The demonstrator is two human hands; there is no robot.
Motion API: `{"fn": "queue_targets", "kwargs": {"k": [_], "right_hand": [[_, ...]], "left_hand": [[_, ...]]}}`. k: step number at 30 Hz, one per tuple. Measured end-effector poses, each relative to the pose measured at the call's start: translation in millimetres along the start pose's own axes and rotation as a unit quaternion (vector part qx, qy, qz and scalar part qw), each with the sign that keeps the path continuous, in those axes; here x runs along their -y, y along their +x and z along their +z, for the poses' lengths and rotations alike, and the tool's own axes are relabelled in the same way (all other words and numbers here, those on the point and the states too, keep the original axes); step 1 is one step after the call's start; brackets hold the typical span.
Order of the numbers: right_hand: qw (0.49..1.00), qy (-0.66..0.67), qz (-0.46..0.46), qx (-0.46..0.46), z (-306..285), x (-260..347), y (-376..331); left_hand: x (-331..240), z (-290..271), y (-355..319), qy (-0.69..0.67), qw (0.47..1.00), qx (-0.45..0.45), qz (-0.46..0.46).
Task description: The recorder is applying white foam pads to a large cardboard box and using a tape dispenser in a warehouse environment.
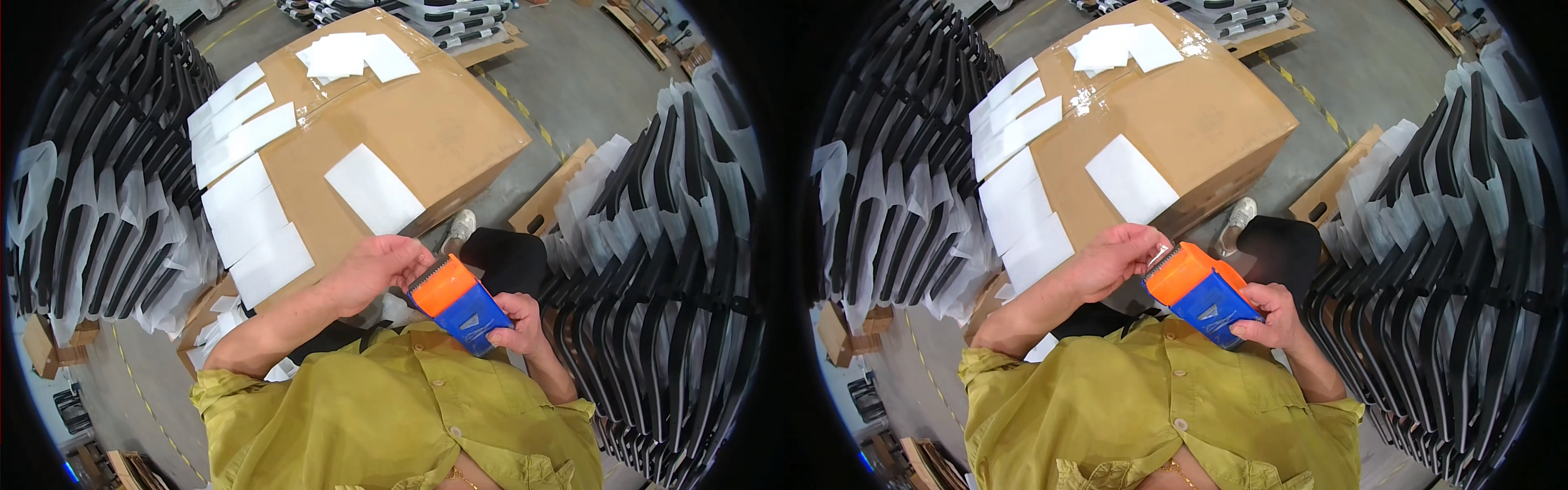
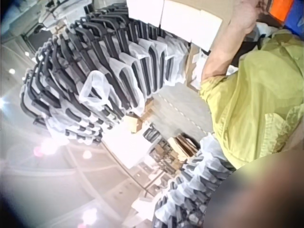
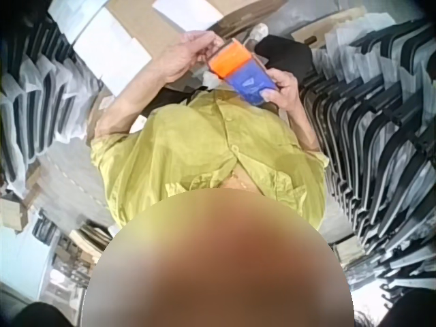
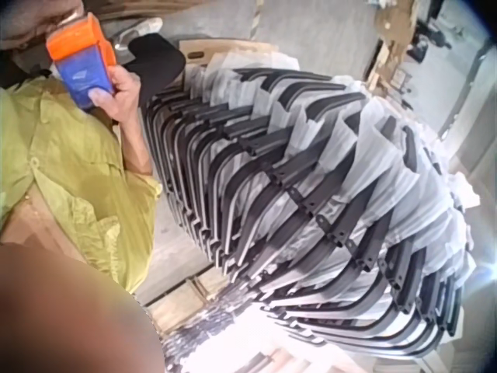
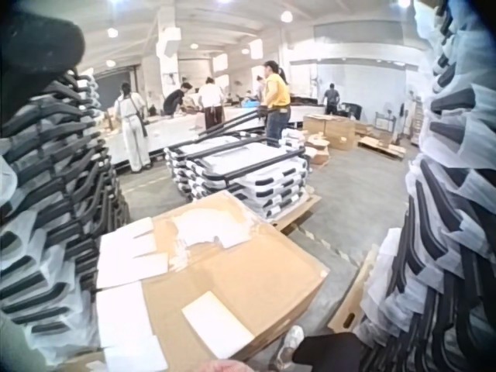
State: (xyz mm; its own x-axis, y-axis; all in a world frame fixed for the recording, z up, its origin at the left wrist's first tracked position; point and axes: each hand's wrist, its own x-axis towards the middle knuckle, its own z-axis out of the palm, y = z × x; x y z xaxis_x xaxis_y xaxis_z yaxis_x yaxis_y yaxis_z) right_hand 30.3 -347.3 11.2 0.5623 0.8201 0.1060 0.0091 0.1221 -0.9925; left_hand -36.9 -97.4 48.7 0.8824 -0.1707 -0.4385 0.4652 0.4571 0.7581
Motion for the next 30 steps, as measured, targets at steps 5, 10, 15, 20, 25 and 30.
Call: {"fn": "queue_targets", "kwargs": {"k": [5, 10, 15, 20, 25, 30], "right_hand": [[0.999, -0.004, 0.02, 0.043, -5.5, 4.1, 0.1], [0.996, 0.027, 0.076, 0.024, -0.1, 8.1, 1.7], [0.991, -0.059, 0.1, 0.067, -10.7, 16.5, -6.3], [0.984, -0.066, 0.161, 0.031, -13.1, 23.2, -6.1], [0.992, -0.062, 0.102, 0.036, -15.5, 22.0, -3.9], [0.993, -0.054, 0.097, 0.048, -13.4, 27.5, -2.2]], "left_hand": [[-9.4, 3.4, -6.0, 0.057, 0.997, -0.048, 0.008], [-1.5, -2.3, 1.5, 0.11, 0.987, -0.104, 0.052], [-51.8, -44.1, 4.1, 0.233, 0.891, -0.342, 0.19], [-49.9, -56.8, 1.3, 0.249, 0.922, -0.241, 0.174], [-12.1, -22.0, 0.3, 0.149, 0.982, -0.106, 0.047], [-4.0, -15.8, -3.1, 0.087, 0.993, -0.008, -0.074]]}}
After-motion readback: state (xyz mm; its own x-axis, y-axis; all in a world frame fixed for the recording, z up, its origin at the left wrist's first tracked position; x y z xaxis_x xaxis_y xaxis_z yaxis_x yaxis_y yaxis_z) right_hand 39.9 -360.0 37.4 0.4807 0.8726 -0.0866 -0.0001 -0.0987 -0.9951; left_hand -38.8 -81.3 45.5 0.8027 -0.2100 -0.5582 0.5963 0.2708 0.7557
